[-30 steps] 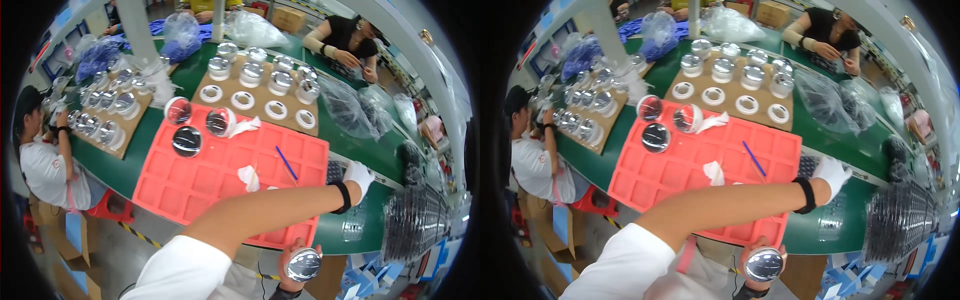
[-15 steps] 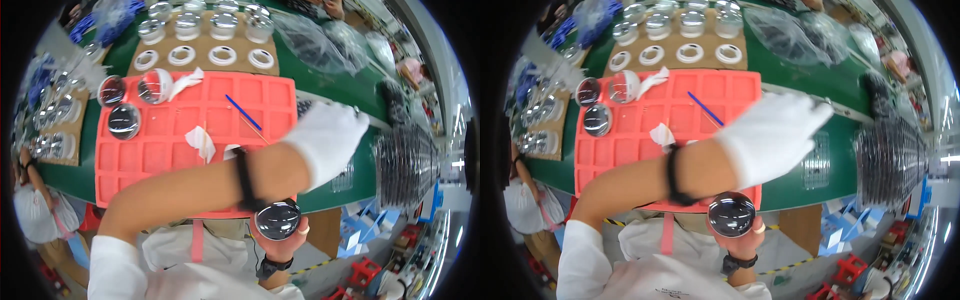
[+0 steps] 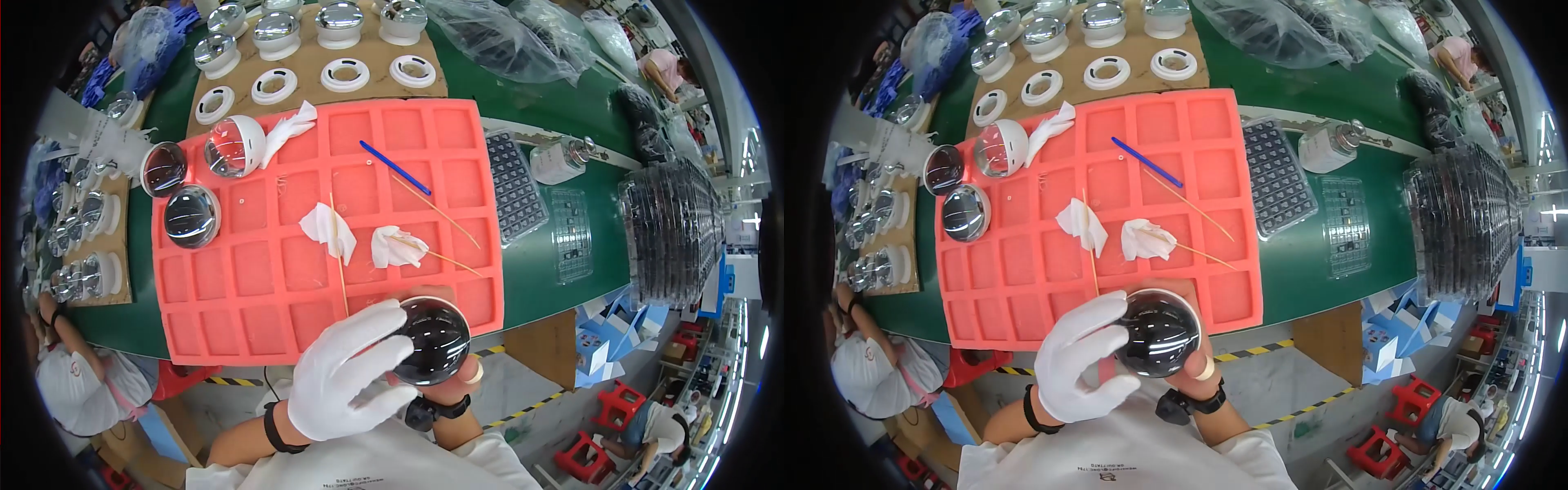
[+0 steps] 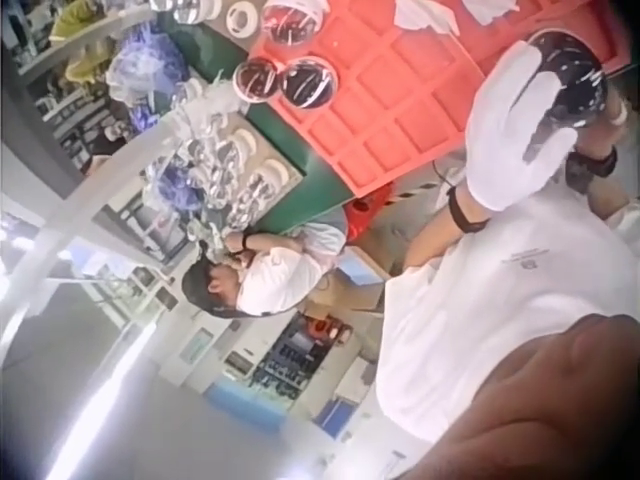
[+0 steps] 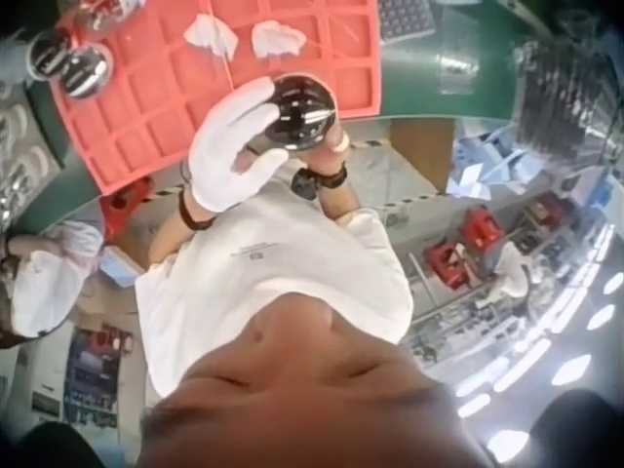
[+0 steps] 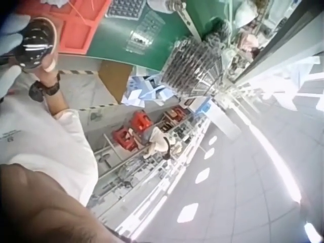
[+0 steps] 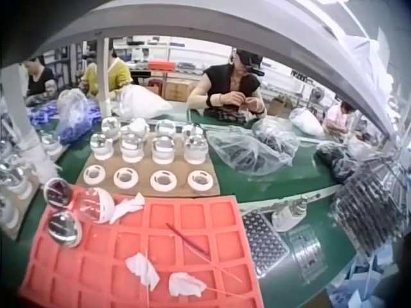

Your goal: The person wipes a red dome with a cloth, applies liquid to it using a stick, and then repeats the process with a black dome.

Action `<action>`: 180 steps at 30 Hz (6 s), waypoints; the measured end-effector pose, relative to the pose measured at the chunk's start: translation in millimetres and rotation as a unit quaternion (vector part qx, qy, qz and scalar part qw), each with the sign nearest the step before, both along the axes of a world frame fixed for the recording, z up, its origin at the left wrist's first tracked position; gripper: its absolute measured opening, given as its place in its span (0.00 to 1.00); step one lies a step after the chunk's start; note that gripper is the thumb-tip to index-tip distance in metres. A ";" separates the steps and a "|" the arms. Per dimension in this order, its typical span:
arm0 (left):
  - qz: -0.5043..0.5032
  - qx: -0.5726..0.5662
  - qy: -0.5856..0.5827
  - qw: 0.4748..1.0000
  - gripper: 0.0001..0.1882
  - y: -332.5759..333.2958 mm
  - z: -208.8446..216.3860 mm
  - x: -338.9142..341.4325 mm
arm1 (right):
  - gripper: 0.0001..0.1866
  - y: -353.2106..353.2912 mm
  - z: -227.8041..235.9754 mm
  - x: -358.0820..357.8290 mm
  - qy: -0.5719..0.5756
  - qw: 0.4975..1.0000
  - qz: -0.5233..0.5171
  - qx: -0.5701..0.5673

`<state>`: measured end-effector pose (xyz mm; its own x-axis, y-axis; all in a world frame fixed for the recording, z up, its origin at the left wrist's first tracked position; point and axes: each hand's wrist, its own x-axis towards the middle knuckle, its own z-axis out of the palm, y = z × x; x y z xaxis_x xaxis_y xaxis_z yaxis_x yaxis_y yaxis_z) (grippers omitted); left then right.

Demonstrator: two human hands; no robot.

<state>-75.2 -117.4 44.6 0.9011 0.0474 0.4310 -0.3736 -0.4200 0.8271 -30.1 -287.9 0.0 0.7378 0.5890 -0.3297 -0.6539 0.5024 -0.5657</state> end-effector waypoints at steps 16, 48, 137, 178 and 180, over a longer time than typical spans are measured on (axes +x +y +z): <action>0.011 0.059 0.013 0.998 0.26 -2.7 -16.0 2.9 | 0.61 17.5 -35.0 -3.1 -0.220 0.969 -0.093 -0.058; 0.006 0.067 -0.010 0.998 0.22 -1.4 -30.8 -9.0 | 0.57 16.6 -41.5 6.9 -0.268 0.962 -0.053 -0.009; -0.007 -0.063 0.125 0.990 0.32 68.5 -60.5 -23.5 | 0.12 -68.6 66.7 215.2 -0.573 0.368 -0.189 -0.708; -0.029 0.004 0.101 0.994 0.28 69.1 -50.0 -16.0 | 0.09 -102.0 82.8 274.2 -0.600 0.071 0.051 -0.795; -0.035 -0.015 0.133 0.990 0.23 73.2 -44.9 -18.3 | 0.08 -96.7 83.5 270.4 -0.600 0.072 0.056 -0.794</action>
<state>-93.5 -44.2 -0.3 0.9840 -0.0089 0.1778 -0.1682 -0.3740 0.9121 240.3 -384.6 83.5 0.8162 0.5362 0.2152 0.3962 -0.7905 0.4670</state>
